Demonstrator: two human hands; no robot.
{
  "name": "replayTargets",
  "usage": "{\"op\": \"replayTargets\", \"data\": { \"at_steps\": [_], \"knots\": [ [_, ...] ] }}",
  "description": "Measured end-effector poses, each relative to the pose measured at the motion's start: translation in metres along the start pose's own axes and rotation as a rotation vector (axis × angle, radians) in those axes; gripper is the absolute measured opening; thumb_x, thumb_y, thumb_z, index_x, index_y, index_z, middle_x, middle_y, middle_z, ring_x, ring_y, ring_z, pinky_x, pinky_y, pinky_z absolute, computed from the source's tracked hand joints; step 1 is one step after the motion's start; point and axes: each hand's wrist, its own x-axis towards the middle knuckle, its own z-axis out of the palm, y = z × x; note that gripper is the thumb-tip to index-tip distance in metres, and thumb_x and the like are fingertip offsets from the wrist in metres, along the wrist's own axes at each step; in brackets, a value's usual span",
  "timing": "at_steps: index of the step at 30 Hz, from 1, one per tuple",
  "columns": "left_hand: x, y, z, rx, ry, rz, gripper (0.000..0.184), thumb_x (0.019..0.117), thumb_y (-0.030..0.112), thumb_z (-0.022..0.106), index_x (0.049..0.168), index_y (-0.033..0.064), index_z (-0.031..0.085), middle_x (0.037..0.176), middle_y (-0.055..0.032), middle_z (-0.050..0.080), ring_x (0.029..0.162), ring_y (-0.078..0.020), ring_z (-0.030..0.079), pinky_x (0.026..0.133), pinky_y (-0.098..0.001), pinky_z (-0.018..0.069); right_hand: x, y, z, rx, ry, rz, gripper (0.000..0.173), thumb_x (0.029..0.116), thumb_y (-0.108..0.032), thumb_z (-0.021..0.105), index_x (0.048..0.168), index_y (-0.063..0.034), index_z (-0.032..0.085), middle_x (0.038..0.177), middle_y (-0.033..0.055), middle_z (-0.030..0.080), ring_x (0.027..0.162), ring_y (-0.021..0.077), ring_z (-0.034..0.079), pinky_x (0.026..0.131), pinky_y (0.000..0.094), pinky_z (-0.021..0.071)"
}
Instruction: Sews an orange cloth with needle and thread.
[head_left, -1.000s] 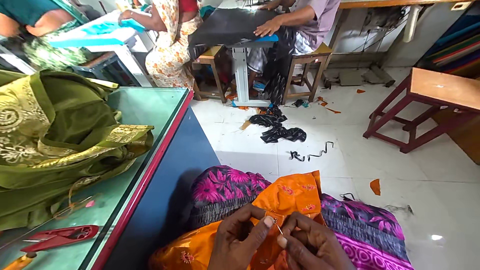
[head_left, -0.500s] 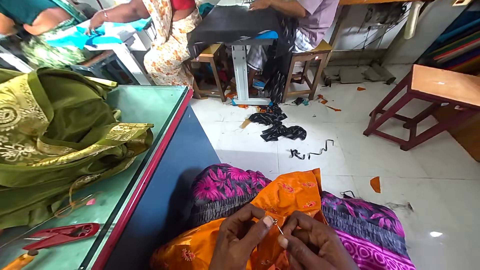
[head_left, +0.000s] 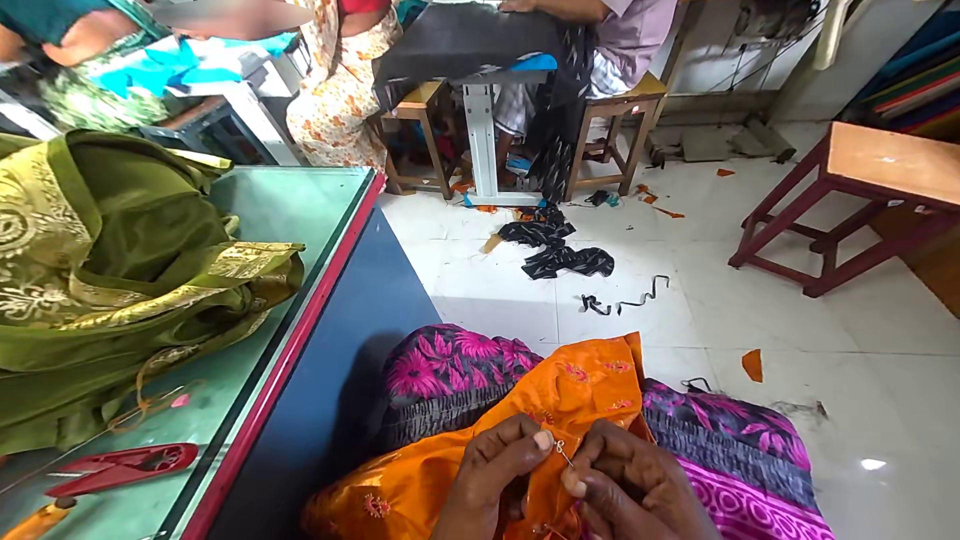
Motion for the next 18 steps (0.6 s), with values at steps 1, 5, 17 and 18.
{"op": "replayTargets", "data": {
  "at_steps": [1, 5, 17, 18],
  "knots": [
    [0.0, 0.0, 0.002, -0.037, 0.01, -0.04, 0.021, 0.0958, 0.021, 0.059, 0.08, 0.0215, 0.073, 0.067, 0.0096, 0.064, 0.058, 0.0049, 0.058, 0.053, -0.0126, 0.0469, 0.0, 0.002, 0.0, 0.004, 0.004, -0.019, 0.014, 0.1033, -0.023, 0.06, 0.098, -0.0105, 0.059, 0.07, -0.0131, 0.059, 0.059, -0.0113, 0.052, 0.053, 0.0081, 0.0424],
    [-0.001, -0.002, 0.005, -0.137, 0.009, -0.108, 0.023, 0.0961, 0.019, 0.057, 0.08, 0.0202, 0.073, 0.067, 0.0077, 0.066, 0.057, 0.0041, 0.059, 0.052, -0.0129, 0.0477, 0.0, 0.006, 0.0, -0.008, 0.036, -0.059, 0.016, 0.1027, -0.025, 0.06, 0.098, -0.0098, 0.059, 0.07, -0.0126, 0.06, 0.06, -0.0113, 0.053, 0.054, 0.0076, 0.0435],
    [-0.004, -0.002, 0.004, -0.164, 0.054, -0.098, 0.021, 0.0958, 0.022, 0.059, 0.083, 0.0187, 0.075, 0.073, 0.0051, 0.07, 0.065, 0.0009, 0.065, 0.06, -0.0164, 0.0532, 0.005, 0.023, -0.007, -0.122, 0.034, -0.217, 0.025, 0.0975, -0.031, 0.067, 0.101, -0.0058, 0.067, 0.085, -0.0063, 0.071, 0.076, -0.007, 0.065, 0.07, 0.0122, 0.0562],
    [-0.005, -0.003, 0.005, -0.149, 0.055, -0.109, 0.022, 0.0957, 0.021, 0.057, 0.082, 0.019, 0.075, 0.072, 0.0059, 0.069, 0.063, 0.0019, 0.063, 0.058, -0.0154, 0.0515, 0.006, 0.025, -0.004, -0.121, 0.087, -0.216, 0.024, 0.0956, -0.032, 0.069, 0.099, -0.0093, 0.063, 0.082, -0.0092, 0.07, 0.073, -0.0078, 0.065, 0.067, 0.0117, 0.0557]
  ]
}}
